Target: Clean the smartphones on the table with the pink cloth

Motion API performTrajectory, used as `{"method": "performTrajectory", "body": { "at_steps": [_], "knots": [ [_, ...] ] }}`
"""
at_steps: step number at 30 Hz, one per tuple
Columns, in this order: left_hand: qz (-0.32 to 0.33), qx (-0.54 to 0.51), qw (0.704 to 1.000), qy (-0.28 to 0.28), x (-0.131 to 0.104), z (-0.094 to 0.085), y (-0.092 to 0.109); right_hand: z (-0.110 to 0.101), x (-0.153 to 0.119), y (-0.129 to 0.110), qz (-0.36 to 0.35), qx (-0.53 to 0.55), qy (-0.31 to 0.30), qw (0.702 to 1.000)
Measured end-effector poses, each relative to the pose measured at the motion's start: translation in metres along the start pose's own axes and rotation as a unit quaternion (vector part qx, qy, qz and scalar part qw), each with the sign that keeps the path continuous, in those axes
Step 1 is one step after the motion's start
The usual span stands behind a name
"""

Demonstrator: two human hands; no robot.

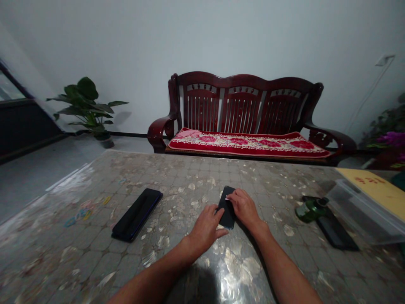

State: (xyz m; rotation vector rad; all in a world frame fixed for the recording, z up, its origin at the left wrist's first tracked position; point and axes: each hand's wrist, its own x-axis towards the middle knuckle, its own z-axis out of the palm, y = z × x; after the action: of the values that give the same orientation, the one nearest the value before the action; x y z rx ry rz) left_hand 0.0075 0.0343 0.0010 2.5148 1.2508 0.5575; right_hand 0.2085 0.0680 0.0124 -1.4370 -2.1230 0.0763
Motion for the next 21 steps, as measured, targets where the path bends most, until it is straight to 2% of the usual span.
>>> {"method": "performTrajectory", "body": {
  "at_steps": [8, 16, 21],
  "knots": [
    [0.005, -0.009, 1.000, -0.010, 0.005, -0.004, -0.008, -0.008, 0.001, -0.003, -0.035, 0.036, -0.059, 0.997],
    [0.002, -0.001, 1.000, -0.003, 0.007, -0.005, -0.008, -0.002, 0.001, -0.003, -0.010, 0.033, -0.042, 0.999],
    [-0.004, -0.005, 1.000, 0.009, 0.007, -0.006, -0.006, -0.011, 0.003, -0.007, -0.030, 0.054, -0.105, 0.993]
  ]
}}
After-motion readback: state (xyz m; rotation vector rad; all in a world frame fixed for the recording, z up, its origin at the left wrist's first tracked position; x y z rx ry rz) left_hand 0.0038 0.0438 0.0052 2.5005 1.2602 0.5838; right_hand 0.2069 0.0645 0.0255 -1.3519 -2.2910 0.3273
